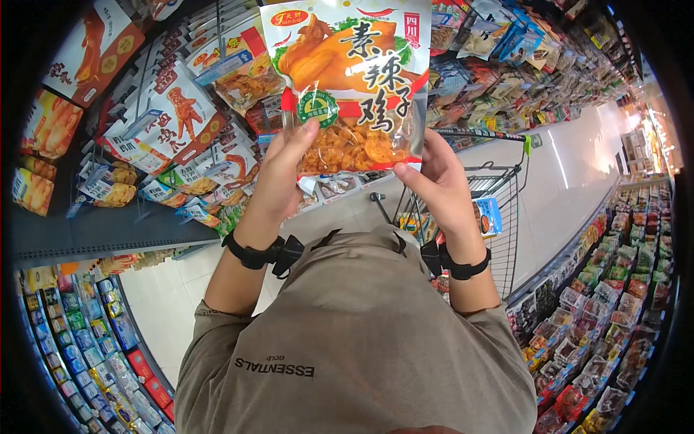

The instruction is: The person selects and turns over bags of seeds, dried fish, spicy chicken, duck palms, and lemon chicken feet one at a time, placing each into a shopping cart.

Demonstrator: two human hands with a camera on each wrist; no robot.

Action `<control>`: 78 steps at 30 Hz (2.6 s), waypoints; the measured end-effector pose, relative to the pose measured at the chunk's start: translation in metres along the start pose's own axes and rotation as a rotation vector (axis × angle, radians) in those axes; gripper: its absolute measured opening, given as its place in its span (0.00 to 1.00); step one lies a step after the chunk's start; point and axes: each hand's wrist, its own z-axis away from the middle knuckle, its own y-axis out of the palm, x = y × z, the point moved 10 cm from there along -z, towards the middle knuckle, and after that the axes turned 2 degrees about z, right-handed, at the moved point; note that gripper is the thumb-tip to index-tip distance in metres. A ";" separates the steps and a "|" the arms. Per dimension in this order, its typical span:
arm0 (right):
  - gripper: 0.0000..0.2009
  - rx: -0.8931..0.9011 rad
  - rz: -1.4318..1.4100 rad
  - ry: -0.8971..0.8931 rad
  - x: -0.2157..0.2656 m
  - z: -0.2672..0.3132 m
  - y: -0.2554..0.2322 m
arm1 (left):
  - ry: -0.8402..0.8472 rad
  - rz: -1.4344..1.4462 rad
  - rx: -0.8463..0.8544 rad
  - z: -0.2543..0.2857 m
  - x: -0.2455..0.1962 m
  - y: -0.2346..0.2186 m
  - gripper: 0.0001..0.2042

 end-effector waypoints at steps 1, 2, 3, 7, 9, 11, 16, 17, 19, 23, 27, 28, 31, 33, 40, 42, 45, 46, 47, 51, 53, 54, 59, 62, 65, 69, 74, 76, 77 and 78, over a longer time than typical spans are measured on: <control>0.31 0.001 0.004 0.000 0.000 0.000 0.001 | 0.001 0.001 -0.001 0.000 0.000 -0.001 0.19; 0.31 0.002 0.004 0.000 -0.001 -0.001 0.001 | 0.000 0.014 0.002 -0.001 0.001 -0.003 0.18; 0.32 0.017 0.011 -0.021 0.001 -0.002 0.003 | -0.002 0.026 0.005 -0.001 0.002 -0.004 0.18; 0.32 0.033 0.025 -0.047 0.000 -0.005 0.007 | 0.049 0.017 0.017 -0.004 -0.005 -0.003 0.17; 0.32 0.025 0.036 -0.033 -0.001 -0.007 0.006 | 0.027 0.031 0.011 -0.004 -0.006 -0.002 0.18; 0.32 0.019 0.045 -0.019 0.000 -0.010 0.007 | 0.041 0.007 0.005 -0.005 -0.009 -0.005 0.18; 0.33 0.059 0.026 -0.019 0.002 -0.020 0.012 | 0.070 -0.046 0.011 -0.010 -0.015 -0.006 0.18; 0.33 0.061 0.026 -0.020 -0.002 -0.021 0.012 | 0.068 -0.033 0.021 -0.012 -0.012 -0.009 0.18; 0.34 -0.021 0.081 -0.119 -0.006 -0.026 0.004 | 0.073 -0.023 0.037 -0.018 -0.010 -0.011 0.19; 0.32 -0.242 0.368 -0.327 0.008 -0.029 -0.011 | 0.131 -0.094 0.002 -0.027 -0.013 -0.018 0.19; 0.23 -0.265 0.582 -0.459 0.022 -0.026 -0.007 | 0.162 -0.179 -0.022 -0.042 -0.004 -0.029 0.18; 0.23 -0.272 0.583 -0.460 0.024 -0.024 -0.005 | 0.175 -0.230 -0.028 -0.045 -0.002 -0.031 0.18; 0.20 -0.050 0.638 -0.396 0.021 -0.027 0.026 | 0.129 -0.180 -0.011 -0.056 0.020 -0.035 0.17; 0.20 -0.058 0.683 -0.400 0.025 -0.026 0.031 | 0.083 -0.154 0.009 -0.058 0.026 -0.027 0.16; 0.14 0.015 0.703 -0.451 0.032 -0.012 0.017 | 0.042 -0.042 0.017 -0.062 0.029 -0.012 0.23; 0.14 0.035 0.661 -0.451 0.033 -0.008 0.011 | 0.063 -0.019 0.006 -0.064 0.028 -0.012 0.22; 0.17 0.012 0.599 -0.420 0.034 -0.003 0.000 | 0.008 0.127 0.021 -0.066 0.037 -0.011 0.21; 0.17 -0.005 0.603 -0.438 0.036 -0.002 -0.003 | 0.004 0.144 0.012 -0.066 0.038 -0.010 0.20; 0.17 -0.021 0.607 -0.458 0.038 0.000 -0.006 | 0.000 0.161 0.003 -0.065 0.038 -0.010 0.18; 0.17 -0.028 0.568 -0.508 0.041 0.007 -0.010 | -0.044 0.198 -0.027 -0.060 0.039 -0.016 0.18; 0.16 0.008 0.554 -0.609 0.048 0.016 -0.005 | -0.116 0.272 -0.016 -0.058 0.041 -0.025 0.18; 0.16 0.012 0.546 -0.607 0.046 0.018 -0.004 | -0.114 0.268 -0.023 -0.056 0.040 -0.028 0.18; 0.16 0.059 0.514 -0.572 0.042 0.021 0.001 | -0.054 0.280 -0.090 -0.035 0.028 -0.036 0.18; 0.16 0.096 0.508 -0.586 0.048 0.023 0.002 | -0.026 0.282 -0.117 -0.022 0.026 -0.034 0.18; 0.16 0.117 0.485 -0.537 0.048 0.024 -0.005 | 0.036 0.220 -0.164 -0.010 0.027 -0.029 0.19; 0.16 0.126 0.492 -0.514 0.048 0.033 -0.021 | 0.060 0.122 -0.210 -0.003 0.041 -0.017 0.20; 0.17 0.142 0.560 -0.493 0.063 0.059 -0.048 | -0.013 0.066 -0.103 -0.005 0.074 0.035 0.20; 0.17 0.153 0.561 -0.453 0.055 0.067 -0.065 | 0.010 0.029 -0.060 -0.002 0.085 0.061 0.20; 0.17 0.125 0.581 -0.433 0.051 0.070 -0.070 | -0.036 0.059 -0.039 0.000 0.097 0.069 0.21; 0.17 0.100 0.598 -0.409 0.047 0.074 -0.078 | -0.050 0.054 -0.034 0.003 0.106 0.077 0.21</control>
